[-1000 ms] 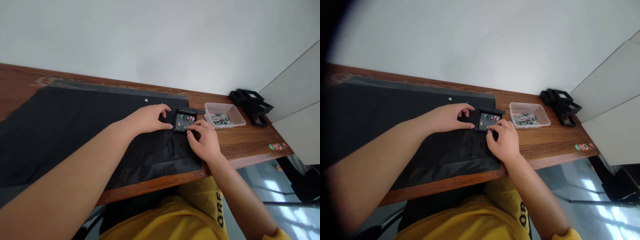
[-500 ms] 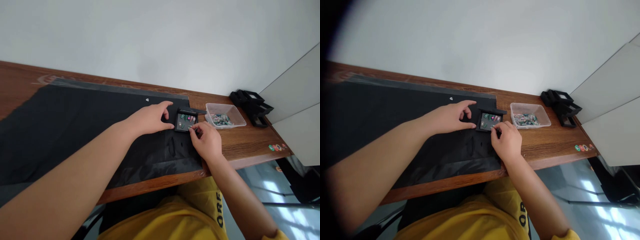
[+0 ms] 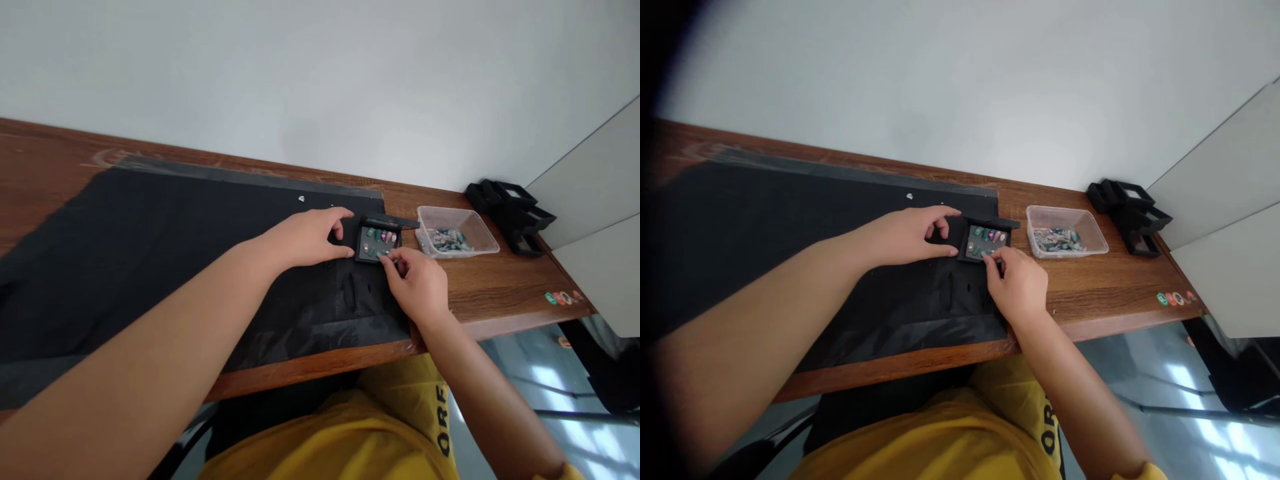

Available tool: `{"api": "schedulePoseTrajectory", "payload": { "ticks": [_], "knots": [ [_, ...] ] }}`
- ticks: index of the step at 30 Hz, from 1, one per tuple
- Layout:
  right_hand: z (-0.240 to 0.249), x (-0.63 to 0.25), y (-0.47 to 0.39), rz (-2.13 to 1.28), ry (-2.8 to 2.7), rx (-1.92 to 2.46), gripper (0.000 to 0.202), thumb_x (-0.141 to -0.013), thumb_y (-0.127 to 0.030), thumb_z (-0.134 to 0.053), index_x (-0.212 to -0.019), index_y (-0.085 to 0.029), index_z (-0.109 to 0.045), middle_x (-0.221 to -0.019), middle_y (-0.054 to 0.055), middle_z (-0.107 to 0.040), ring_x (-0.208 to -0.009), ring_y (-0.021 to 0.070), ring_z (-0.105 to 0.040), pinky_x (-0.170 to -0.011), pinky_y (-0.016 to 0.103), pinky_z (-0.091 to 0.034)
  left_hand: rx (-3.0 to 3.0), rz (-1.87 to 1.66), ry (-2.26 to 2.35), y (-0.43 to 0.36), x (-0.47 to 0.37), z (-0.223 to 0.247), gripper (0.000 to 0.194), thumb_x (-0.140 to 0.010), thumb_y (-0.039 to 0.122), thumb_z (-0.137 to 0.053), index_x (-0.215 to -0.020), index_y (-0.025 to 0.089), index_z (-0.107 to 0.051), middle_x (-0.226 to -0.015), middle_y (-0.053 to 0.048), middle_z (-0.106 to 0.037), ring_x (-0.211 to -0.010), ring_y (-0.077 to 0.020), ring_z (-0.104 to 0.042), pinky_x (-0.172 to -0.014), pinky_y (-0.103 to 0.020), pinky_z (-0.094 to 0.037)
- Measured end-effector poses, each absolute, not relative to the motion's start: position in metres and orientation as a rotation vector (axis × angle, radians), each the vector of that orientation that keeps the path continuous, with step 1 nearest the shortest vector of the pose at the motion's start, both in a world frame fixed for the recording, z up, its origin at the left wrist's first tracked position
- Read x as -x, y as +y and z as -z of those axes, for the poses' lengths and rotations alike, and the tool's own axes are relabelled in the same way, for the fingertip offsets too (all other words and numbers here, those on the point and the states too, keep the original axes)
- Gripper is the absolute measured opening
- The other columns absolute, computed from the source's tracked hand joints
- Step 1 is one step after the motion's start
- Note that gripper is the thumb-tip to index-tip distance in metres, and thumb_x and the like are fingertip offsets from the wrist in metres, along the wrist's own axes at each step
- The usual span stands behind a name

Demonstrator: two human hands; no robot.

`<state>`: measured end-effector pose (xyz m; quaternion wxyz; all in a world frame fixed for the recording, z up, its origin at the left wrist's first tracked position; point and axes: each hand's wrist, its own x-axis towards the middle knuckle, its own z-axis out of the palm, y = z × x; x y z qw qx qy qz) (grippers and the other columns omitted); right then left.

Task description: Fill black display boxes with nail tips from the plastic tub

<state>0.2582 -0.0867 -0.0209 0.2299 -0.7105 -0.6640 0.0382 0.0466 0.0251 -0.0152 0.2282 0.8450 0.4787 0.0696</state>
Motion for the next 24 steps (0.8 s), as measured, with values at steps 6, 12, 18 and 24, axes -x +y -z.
{"api": "schedulePoseTrajectory", "payload": {
  "ticks": [6,12,18,24],
  "knots": [
    [0.020,-0.256,-0.085,-0.125,-1.810,1.965,0.016,-0.094,-0.032,-0.069,-0.087,-0.022,-0.079,-0.069,0.001,-0.067,-0.067,0.0167,-0.059,-0.062,0.028,-0.032,-2.329,-0.178,1.316,0.024,-0.049,0.013,0.075,-0.085,0.054,-0.070,-0.152,0.024,-0.054,-0.118,-0.004,-0.074,-0.099,-0.0251,-0.068,-0.078,-0.033,-0.047],
    [0.017,-0.251,-0.083,-0.142,-1.822,1.997,0.014,-0.092,-0.030,-0.068,-0.086,-0.023,-0.079,-0.069,0.001,-0.069,-0.065,0.0162,-0.059,-0.061,0.028,-0.031,-2.326,-0.180,1.279,0.021,-0.050,0.012,0.061,-0.086,0.051,-0.067,-0.142,0.027,-0.063,-0.115,-0.003,-0.074,-0.094,-0.0237,-0.068,-0.078,-0.034,-0.047],
    [0.018,-0.251,-0.085,-0.125,-1.836,1.958,0.017,-0.094,-0.030,-0.065,-0.087,-0.024,-0.079,-0.072,0.001,-0.072,-0.069,0.0174,-0.063,-0.064,0.028,-0.034,-2.315,-0.194,1.265,0.021,-0.050,0.012,0.060,-0.084,0.053,-0.065,-0.137,0.027,-0.066,-0.113,-0.003,-0.074,-0.090,-0.0229,-0.068,-0.077,-0.033,-0.047],
    [0.017,-0.260,-0.084,-0.063,-1.732,1.930,0.021,-0.092,-0.028,-0.060,-0.091,-0.023,-0.081,-0.079,0.003,-0.075,-0.075,0.0193,-0.067,-0.068,0.029,-0.042,-2.360,-0.128,1.224,0.022,-0.051,0.008,0.061,-0.081,0.051,-0.060,-0.136,0.025,-0.066,-0.115,-0.005,-0.073,-0.094,-0.0253,-0.068,-0.081,-0.035,-0.048]
  ]
}}
